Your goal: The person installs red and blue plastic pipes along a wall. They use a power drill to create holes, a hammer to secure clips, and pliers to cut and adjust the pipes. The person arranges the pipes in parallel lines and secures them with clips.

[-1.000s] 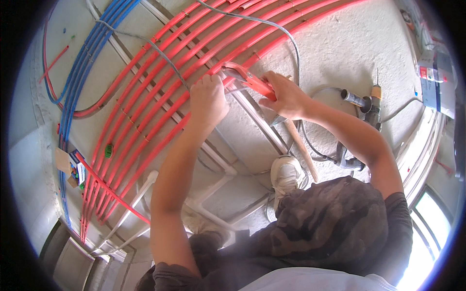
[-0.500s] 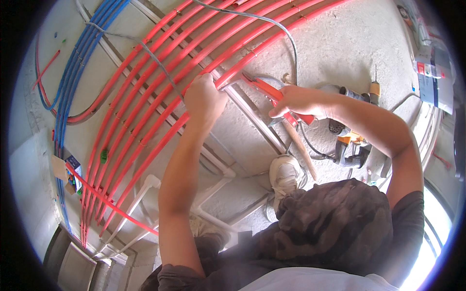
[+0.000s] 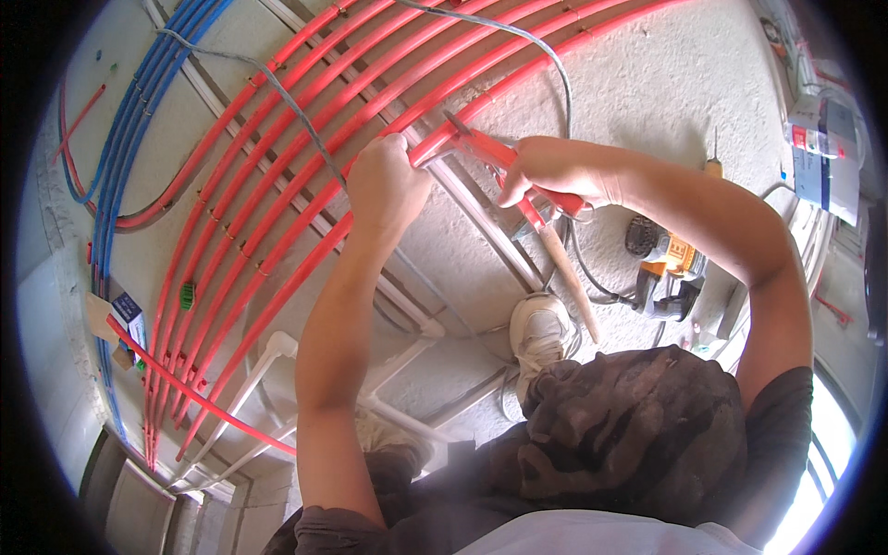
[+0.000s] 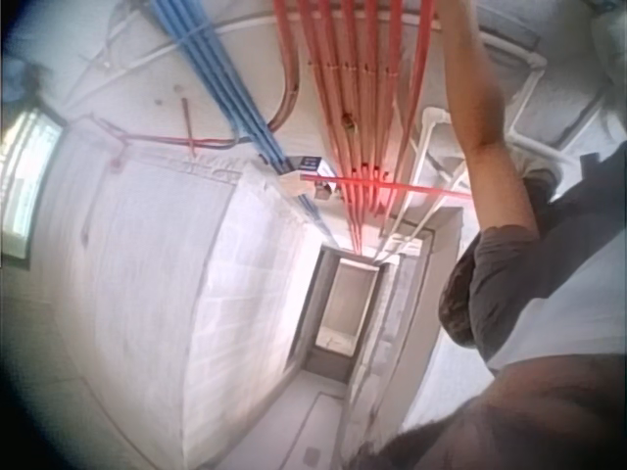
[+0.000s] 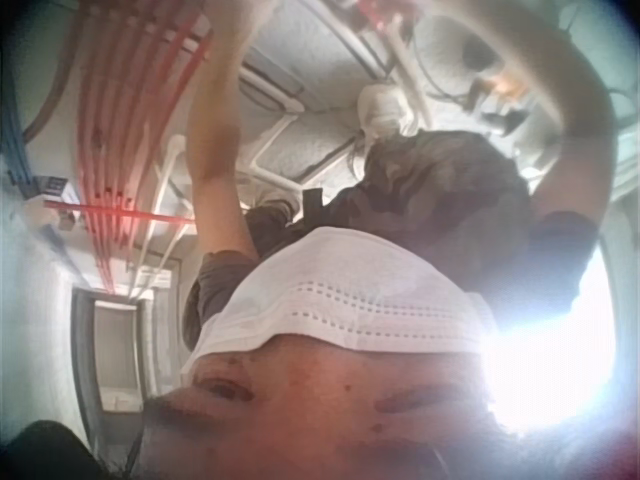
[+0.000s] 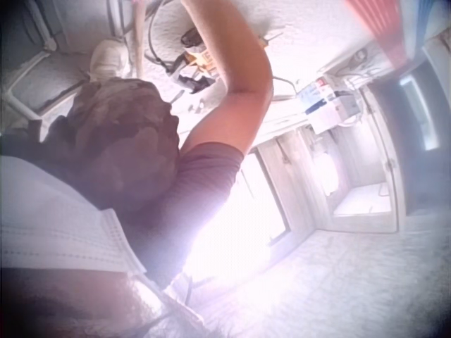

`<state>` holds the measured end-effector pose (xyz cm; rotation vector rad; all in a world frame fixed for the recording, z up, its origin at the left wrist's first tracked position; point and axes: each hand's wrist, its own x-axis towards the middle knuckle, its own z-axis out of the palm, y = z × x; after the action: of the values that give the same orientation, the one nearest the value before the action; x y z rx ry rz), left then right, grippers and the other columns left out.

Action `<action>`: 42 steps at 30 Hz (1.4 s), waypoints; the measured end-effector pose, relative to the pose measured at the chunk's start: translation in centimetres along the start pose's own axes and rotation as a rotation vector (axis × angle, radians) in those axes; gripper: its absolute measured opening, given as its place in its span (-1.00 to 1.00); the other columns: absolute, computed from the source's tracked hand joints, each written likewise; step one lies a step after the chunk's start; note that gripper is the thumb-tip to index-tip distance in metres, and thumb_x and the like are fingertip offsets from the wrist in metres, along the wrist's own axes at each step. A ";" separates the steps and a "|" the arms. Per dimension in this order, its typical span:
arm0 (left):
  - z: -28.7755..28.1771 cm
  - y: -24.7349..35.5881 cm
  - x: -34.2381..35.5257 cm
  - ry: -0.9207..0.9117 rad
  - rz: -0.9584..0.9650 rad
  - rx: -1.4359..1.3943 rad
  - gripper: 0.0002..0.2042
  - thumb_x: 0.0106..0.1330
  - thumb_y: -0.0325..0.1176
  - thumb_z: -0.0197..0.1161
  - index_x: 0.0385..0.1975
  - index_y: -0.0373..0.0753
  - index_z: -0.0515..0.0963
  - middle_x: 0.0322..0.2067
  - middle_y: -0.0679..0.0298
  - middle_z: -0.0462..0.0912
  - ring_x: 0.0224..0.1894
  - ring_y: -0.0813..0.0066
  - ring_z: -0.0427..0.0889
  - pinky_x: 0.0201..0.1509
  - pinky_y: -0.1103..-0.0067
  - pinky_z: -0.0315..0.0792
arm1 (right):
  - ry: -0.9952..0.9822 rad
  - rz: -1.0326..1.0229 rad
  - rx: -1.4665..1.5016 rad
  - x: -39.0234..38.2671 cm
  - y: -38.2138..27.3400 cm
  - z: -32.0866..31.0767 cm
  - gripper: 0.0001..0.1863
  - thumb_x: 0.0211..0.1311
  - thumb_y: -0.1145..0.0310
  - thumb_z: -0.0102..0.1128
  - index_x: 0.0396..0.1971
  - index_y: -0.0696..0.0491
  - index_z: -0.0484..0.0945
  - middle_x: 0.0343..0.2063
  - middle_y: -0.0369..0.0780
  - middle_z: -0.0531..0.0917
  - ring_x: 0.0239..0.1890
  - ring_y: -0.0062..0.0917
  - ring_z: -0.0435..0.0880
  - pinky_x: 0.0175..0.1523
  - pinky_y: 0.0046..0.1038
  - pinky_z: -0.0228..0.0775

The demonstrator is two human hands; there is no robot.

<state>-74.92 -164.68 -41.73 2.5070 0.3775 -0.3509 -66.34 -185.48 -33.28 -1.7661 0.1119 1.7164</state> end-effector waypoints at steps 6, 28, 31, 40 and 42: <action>0.5 -0.7 -0.2 0.087 0.075 -0.018 -0.83 0.18 -0.38 0.34 -0.38 -0.39 0.63 -0.28 -0.12 0.70 -0.18 -0.16 0.71 -0.06 0.13 0.57 | 0.002 -0.019 0.025 0.5 -0.8 -0.2 -0.83 0.24 0.30 0.39 -0.37 0.04 0.60 -0.43 -0.33 0.52 -0.38 -0.60 0.45 -0.31 -0.43 0.29; 2.0 -1.9 -0.3 0.249 0.176 -0.078 -0.92 -0.06 -0.54 0.27 -0.54 -0.37 0.56 -0.42 -0.10 0.65 -0.27 -0.21 0.66 -0.18 0.09 0.51 | 0.017 -0.133 0.070 4.6 4.1 0.9 -0.67 0.41 0.14 0.38 -0.14 0.10 0.56 -0.31 -0.31 0.56 -0.27 -0.60 0.52 -0.17 -0.41 0.41; 2.1 -2.4 -0.1 0.235 0.183 -0.064 -0.91 -0.07 -0.54 0.26 -0.53 -0.36 0.57 -0.43 -0.10 0.65 -0.29 -0.22 0.66 -0.18 0.07 0.51 | 0.053 -0.123 0.032 5.4 4.8 1.0 -0.66 0.38 0.13 0.40 -0.17 0.10 0.56 -0.37 -0.32 0.57 -0.31 -0.62 0.53 -0.19 -0.43 0.40; 2.2 -2.3 -0.2 0.247 0.166 -0.080 -0.88 -0.06 -0.52 0.27 -0.48 -0.36 0.60 -0.41 -0.10 0.67 -0.27 -0.22 0.67 -0.17 0.08 0.53 | 0.346 -0.207 -0.132 4.5 4.6 3.2 -0.56 0.23 0.00 0.42 -0.43 0.13 0.63 -0.58 -0.24 0.64 -0.57 -0.53 0.63 -0.40 -0.39 0.46; 2.2 -2.2 -0.5 0.215 0.148 -0.080 -0.88 -0.05 -0.52 0.26 -0.48 -0.36 0.59 -0.40 -0.09 0.67 -0.27 -0.21 0.67 -0.17 0.08 0.53 | 0.324 -0.173 -0.167 4.3 4.4 3.1 -0.54 0.28 -0.02 0.43 -0.40 0.13 0.58 -0.59 -0.29 0.59 -0.58 -0.57 0.61 -0.41 -0.42 0.48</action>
<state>-76.47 -164.29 -44.38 2.4816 0.2807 -0.0076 -70.62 -185.71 -38.74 -2.1020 -0.0456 1.3406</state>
